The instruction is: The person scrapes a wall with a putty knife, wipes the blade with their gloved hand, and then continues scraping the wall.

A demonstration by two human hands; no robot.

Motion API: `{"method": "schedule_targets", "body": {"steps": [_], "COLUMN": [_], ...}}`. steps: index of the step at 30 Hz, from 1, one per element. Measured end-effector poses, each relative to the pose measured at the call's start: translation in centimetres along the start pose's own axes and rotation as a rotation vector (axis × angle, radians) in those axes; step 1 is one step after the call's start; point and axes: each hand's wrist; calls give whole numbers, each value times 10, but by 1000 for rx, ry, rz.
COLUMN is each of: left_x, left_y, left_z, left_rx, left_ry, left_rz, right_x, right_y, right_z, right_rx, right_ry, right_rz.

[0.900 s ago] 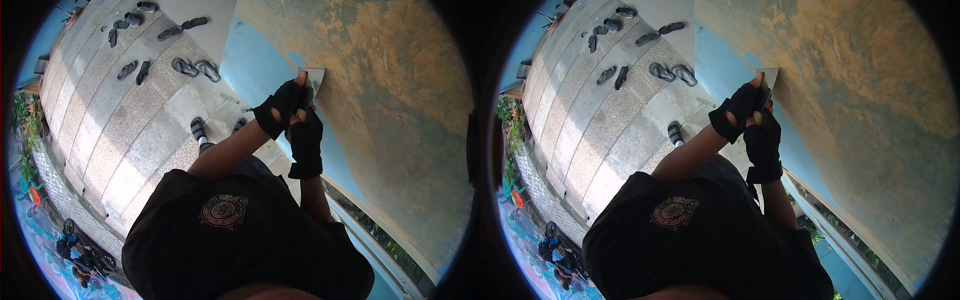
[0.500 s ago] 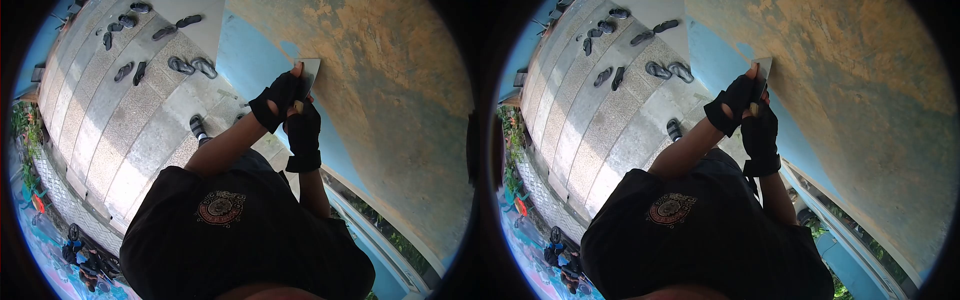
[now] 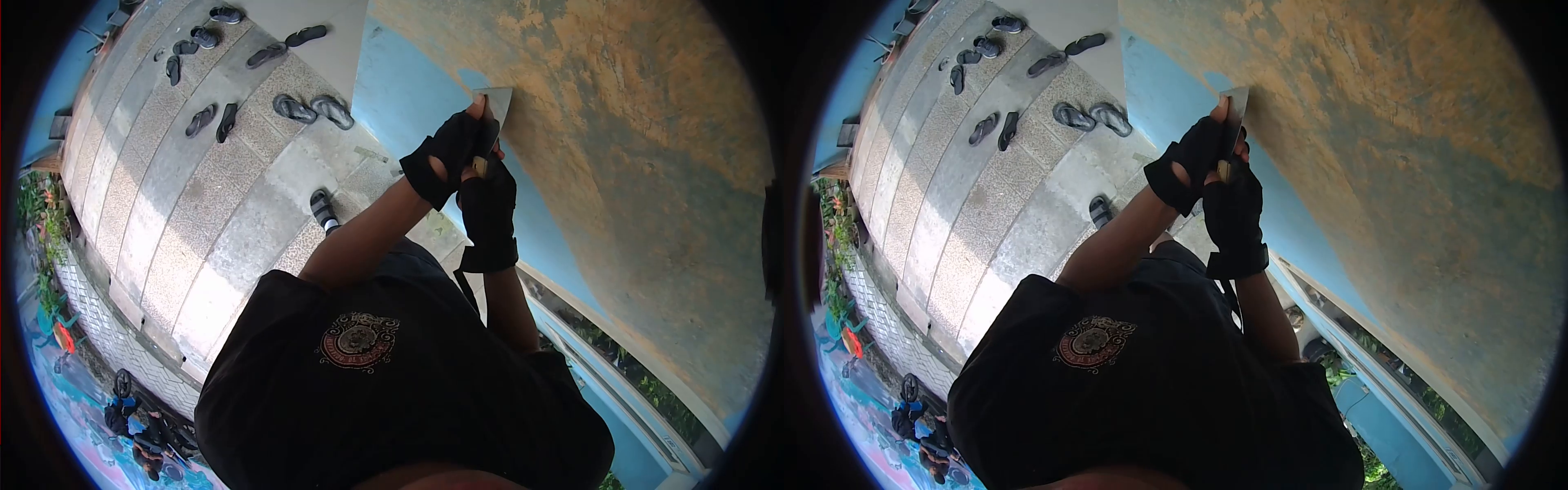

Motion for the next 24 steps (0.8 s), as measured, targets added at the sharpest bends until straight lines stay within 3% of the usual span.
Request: {"method": "schedule_targets", "body": {"steps": [7,12,17,24], "left_x": [-7,1,-7,-6], "left_y": [1,5,2,-3], "left_z": [4,-1,6,2], "left_rx": [-23,26,16,14], "left_ry": [19,-30,-4,-25], "left_rz": [51,77,60,63], "right_x": [-6,-6,3,7], "right_y": [-1,9,0,7], "right_z": [-7,-11,1,2], "right_rx": [12,12,-70,-20], "right_ry": [40,-47,5,-10], "right_rz": [-4,47,-64,-93]}}
Point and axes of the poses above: each hand's wrist, its own z-axis towards the middle knuckle, its own x-axis out of the palm, y = z × x, and after that the axes turned 8 degrees about -y, right-handed
